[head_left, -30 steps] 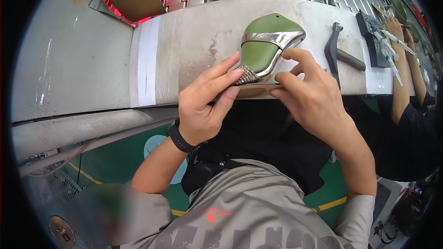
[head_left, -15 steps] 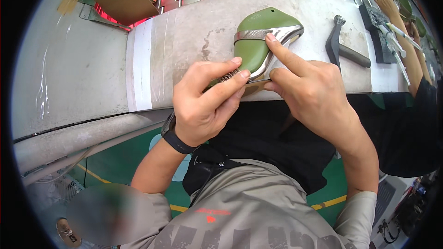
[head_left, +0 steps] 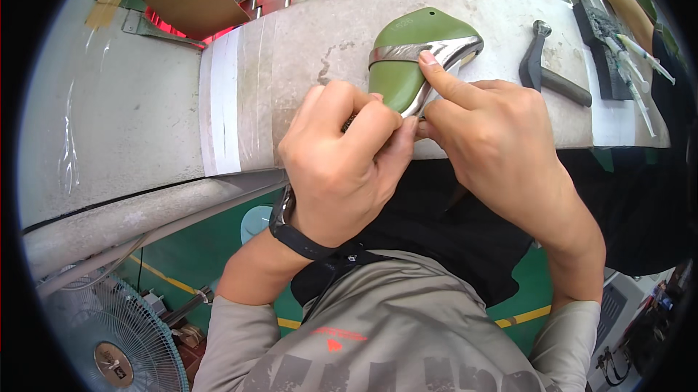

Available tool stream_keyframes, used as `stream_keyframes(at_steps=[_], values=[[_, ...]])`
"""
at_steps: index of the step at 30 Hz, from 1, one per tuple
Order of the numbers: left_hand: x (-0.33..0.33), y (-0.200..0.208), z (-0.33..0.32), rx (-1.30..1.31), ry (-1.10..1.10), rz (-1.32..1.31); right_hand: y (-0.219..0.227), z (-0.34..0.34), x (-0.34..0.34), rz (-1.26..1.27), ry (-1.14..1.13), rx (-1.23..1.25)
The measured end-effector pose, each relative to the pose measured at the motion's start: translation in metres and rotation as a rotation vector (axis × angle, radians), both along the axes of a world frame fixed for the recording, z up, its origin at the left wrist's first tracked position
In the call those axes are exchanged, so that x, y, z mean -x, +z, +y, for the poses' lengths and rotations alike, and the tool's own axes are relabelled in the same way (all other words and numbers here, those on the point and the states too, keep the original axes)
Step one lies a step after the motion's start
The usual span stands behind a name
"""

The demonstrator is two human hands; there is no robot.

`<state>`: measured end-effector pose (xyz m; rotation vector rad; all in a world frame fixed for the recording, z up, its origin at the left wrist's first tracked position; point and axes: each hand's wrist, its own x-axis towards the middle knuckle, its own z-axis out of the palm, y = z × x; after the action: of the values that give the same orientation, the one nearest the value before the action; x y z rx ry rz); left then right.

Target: The person assembles high-heeled shoes on lasts by taking shoe uppers and soles with heels from a conveyor belt, aligning and pressing them together by hand, and hammering along the edges with a small hammer before placing the assembled shoes back onto the conveyor belt.

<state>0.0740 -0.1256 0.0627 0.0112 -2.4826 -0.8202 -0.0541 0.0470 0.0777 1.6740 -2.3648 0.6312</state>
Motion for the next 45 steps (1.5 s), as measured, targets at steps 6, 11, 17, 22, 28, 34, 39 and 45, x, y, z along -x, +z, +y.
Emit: stream_keyframes(at_steps=[6,11,17,22,28,34,39,45], values=[[-0.026,-0.009,-0.017,0.000,0.150,-0.237,0.003,0.002,-0.005,-0.106,-0.044,0.023],[-0.031,0.033,-0.068,-0.424,0.207,-0.308,-0.002,-0.010,-0.009,-0.191,-0.089,0.156],[0.071,0.112,-0.032,0.112,-0.291,0.148,-0.016,-0.055,-0.066,-1.248,-0.286,0.813],[0.057,0.020,-0.006,0.204,-0.408,-0.042,-0.040,-0.009,-0.082,-1.017,-0.247,0.466],[0.003,-0.009,-0.032,0.418,0.100,-0.057,-0.036,0.032,-0.034,-0.150,-0.305,0.533],[0.004,-0.020,-0.024,0.348,-0.029,0.037,-0.049,0.002,-0.003,-0.397,-0.033,0.431],[-0.005,-0.028,-0.030,0.326,-0.082,0.042,-0.046,-0.003,0.000,-0.496,0.020,0.403],[0.000,-0.021,-0.029,0.232,-0.100,0.011,-0.039,0.005,0.017,-0.798,0.073,0.362]])
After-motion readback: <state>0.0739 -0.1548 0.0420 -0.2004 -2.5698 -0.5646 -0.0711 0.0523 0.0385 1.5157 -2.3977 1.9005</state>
